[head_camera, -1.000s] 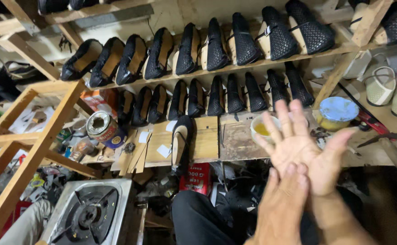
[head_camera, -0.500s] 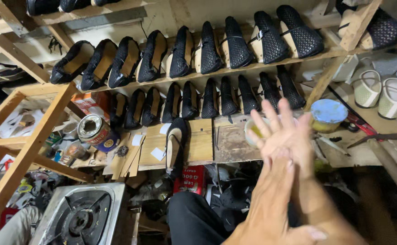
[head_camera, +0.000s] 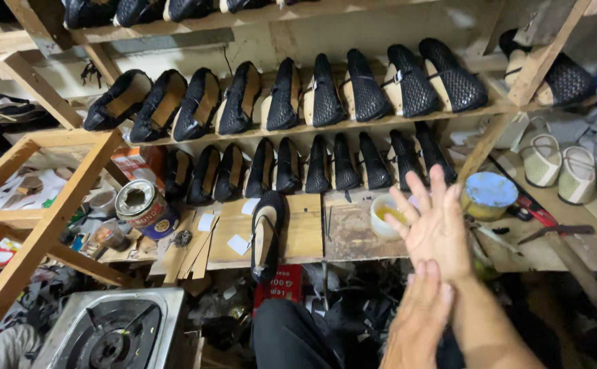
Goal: The person applies a yellow liquid to the soles of black woven shoes using their fingers. They repeatedly dip fingers into a small container and spread the liquid across the sole, then place the shoe on a wooden shelf. The process is repeated for multiple shoes.
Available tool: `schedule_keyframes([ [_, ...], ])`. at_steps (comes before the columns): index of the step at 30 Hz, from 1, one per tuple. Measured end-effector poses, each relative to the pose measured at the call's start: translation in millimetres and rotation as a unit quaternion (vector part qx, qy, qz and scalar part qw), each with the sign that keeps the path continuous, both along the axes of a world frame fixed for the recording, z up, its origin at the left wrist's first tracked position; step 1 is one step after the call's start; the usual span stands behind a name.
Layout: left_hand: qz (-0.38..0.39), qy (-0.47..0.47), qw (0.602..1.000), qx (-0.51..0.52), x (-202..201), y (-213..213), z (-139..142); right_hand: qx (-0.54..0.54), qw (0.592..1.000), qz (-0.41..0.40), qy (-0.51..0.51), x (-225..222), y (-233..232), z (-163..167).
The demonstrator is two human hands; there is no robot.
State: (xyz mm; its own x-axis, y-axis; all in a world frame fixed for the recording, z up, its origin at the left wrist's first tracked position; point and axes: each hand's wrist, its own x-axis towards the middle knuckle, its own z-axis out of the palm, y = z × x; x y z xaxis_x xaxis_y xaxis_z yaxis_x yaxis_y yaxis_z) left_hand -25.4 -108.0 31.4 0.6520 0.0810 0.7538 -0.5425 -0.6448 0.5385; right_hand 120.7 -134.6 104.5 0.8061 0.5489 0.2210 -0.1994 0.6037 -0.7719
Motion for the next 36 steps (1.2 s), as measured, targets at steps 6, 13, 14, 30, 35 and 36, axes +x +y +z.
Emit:
schedule_keyframes([
  [6, 0.014, -0.009, 0.998, -0.066, 21.7, 27.0, -3.0, -0.025, 0.997, 0.010, -0.070, -41.6, 11.4, -23.3],
  [13, -0.190, 0.066, 0.939, -0.280, 14.0, 51.9, 8.2, 0.037, 0.999, 0.012, 0.025, 19.6, 4.8, 12.6],
  [14, -0.206, 0.023, 0.894, -0.397, 15.5, 53.1, 8.6, 0.041, 0.999, 0.009, 0.018, 28.0, 0.5, 15.8],
  [30, -0.252, -0.002, 0.778, -0.576, 35.2, 68.6, -4.7, -0.052, 0.996, 0.033, 0.068, 29.7, -33.7, -83.1],
  [35, -0.113, 0.079, 0.799, -0.585, 46.7, 71.7, -28.3, -0.056, 0.998, -0.029, 0.022, 25.1, -39.0, -102.5],
  [36, -0.098, 0.102, 0.796, -0.589, 48.1, 77.2, -32.1, -0.052, 0.998, -0.044, 0.009, 24.4, -39.4, -105.2],
])
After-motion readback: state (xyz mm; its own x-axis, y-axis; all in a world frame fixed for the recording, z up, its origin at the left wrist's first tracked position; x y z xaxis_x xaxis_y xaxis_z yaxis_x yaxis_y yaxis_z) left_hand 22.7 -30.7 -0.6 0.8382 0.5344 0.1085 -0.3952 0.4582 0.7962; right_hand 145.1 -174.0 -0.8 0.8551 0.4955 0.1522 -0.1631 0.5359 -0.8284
